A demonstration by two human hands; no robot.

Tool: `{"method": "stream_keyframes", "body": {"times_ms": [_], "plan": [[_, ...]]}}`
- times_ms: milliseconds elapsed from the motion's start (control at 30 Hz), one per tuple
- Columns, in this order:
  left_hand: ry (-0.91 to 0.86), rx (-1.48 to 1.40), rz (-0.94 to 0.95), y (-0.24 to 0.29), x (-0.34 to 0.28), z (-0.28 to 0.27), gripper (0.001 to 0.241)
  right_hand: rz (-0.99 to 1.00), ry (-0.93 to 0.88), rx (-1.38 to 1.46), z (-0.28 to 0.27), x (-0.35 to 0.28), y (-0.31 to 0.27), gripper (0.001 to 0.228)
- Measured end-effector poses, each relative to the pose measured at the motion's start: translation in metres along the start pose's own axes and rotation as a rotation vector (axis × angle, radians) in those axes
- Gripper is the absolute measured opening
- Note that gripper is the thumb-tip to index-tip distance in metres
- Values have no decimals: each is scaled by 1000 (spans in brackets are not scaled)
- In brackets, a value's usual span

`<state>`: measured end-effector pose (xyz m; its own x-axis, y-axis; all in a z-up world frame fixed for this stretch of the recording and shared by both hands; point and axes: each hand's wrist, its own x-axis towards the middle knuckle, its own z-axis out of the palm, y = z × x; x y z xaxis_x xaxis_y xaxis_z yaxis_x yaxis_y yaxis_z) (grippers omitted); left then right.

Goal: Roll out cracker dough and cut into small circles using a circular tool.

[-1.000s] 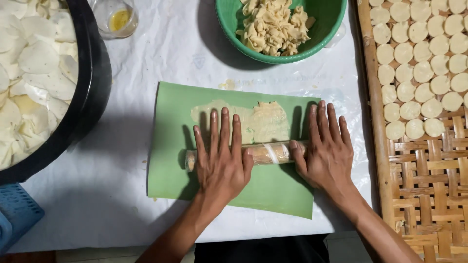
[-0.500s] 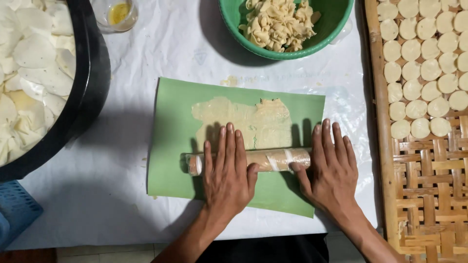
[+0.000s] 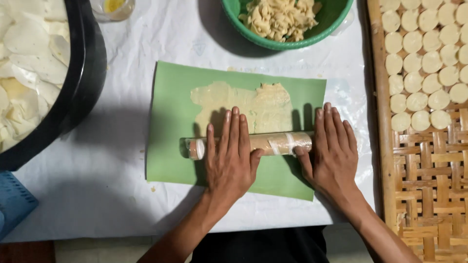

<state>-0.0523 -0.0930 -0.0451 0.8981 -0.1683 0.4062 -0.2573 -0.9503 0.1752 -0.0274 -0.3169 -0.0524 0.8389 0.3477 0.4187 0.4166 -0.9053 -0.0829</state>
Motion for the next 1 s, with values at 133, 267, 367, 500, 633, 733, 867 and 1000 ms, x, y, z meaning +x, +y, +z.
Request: {"method": "stream_keyframes", "body": {"times_ms": [133, 267, 367, 500, 633, 733, 867, 1000], "plan": [[-16, -11, 13, 10, -31, -17, 62, 17, -21, 18, -27, -24, -12, 73], [-288, -166, -17, 1, -15, -27, 70, 32, -221, 199, -46, 3, -6, 61], [-294, -179, -35, -15, 23, -18, 70, 46, -272, 153, -31, 38, 5, 60], [-255, -63, -113, -46, 84, 12, 77, 134, -344, 160, 5, 97, 26, 73], [-72, -14, -171, -63, 120, 35, 72, 209, -139, 130, 25, 129, 35, 56], [18, 10, -170, -64, 133, 32, 65, 129, 32, 89, 28, 140, 38, 32], [-173, -32, -177, -51, 106, 20, 84, 188, -214, 147, 10, 118, 25, 68], [-174, -80, -123, -25, 55, 8, 81, 131, -232, 116, -3, 66, 9, 80]]}}
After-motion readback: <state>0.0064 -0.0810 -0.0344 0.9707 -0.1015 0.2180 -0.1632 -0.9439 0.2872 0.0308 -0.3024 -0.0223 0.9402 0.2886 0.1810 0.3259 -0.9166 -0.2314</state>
